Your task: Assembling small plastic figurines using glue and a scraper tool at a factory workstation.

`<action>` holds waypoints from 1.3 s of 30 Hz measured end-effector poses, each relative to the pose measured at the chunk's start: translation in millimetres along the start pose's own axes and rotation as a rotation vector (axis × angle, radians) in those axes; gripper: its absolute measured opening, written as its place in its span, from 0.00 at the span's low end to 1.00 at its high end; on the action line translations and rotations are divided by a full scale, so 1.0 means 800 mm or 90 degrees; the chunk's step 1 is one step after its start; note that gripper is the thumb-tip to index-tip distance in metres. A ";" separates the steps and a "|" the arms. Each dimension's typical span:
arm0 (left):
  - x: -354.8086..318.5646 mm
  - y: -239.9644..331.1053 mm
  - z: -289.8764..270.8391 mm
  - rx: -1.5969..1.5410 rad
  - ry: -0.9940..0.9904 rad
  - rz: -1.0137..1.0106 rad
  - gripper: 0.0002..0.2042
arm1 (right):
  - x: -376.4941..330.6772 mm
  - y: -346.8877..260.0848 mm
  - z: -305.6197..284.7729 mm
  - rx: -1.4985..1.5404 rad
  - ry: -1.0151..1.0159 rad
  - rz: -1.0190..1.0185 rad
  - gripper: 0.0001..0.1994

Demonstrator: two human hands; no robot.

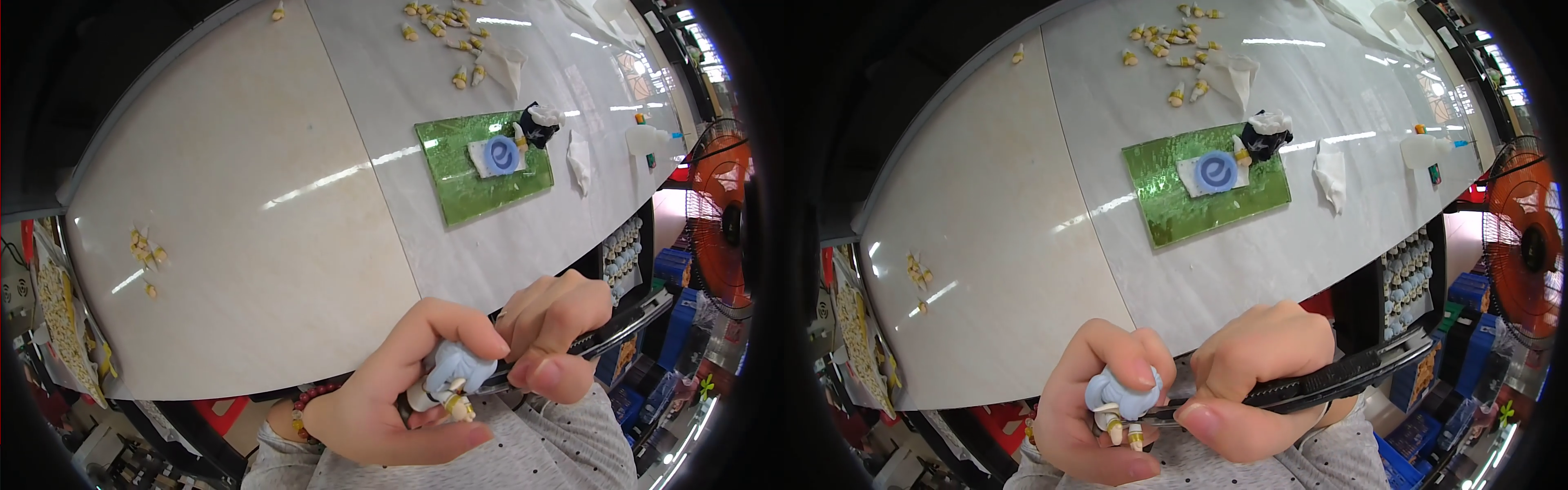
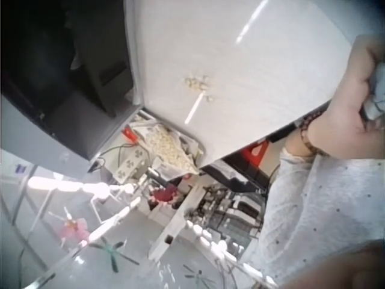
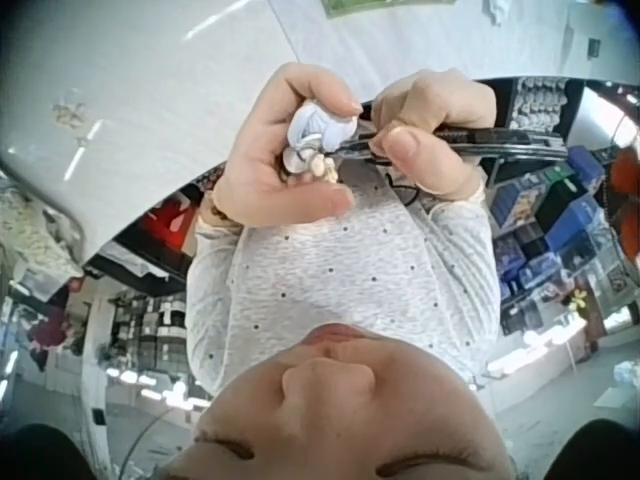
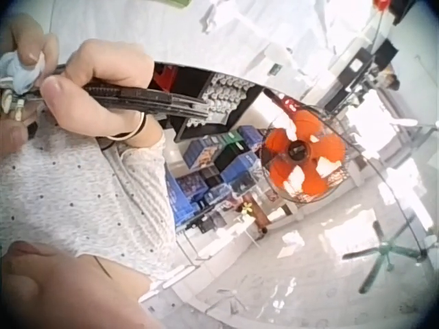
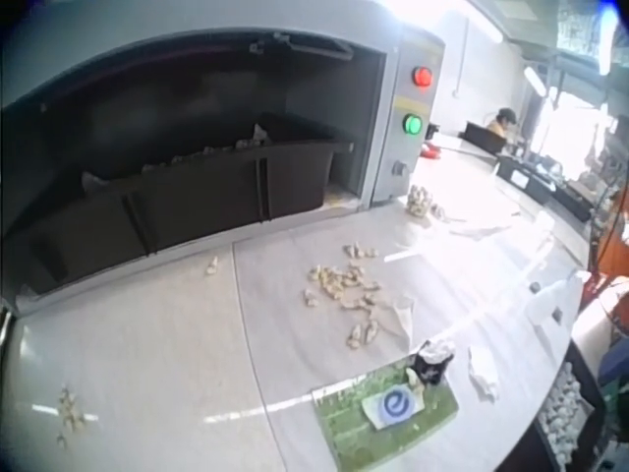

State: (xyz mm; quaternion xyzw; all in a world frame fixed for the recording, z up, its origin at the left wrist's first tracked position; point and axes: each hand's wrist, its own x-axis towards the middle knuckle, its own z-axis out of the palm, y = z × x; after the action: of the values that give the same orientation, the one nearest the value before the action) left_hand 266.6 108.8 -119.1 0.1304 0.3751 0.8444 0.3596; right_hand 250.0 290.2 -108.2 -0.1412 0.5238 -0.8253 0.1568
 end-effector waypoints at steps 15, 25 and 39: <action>0.001 0.005 0.003 -0.166 0.014 -0.150 0.24 | 0.004 -0.011 -0.001 -0.151 -0.044 0.014 0.13; 0.002 -0.001 0.001 -0.127 -0.001 -0.111 0.23 | 0.009 -0.008 -0.003 -0.138 -0.073 -0.093 0.07; 0.011 -0.007 -0.001 -0.013 -0.002 0.089 0.25 | -0.007 -0.002 0.007 -0.111 0.020 -0.091 0.07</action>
State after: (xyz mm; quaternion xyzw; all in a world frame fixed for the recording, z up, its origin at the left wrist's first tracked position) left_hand 262.6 116.9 -124.0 0.1535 0.3558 0.8710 0.3019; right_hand 256.9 288.6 -104.7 -0.1782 0.5847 -0.7877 0.0766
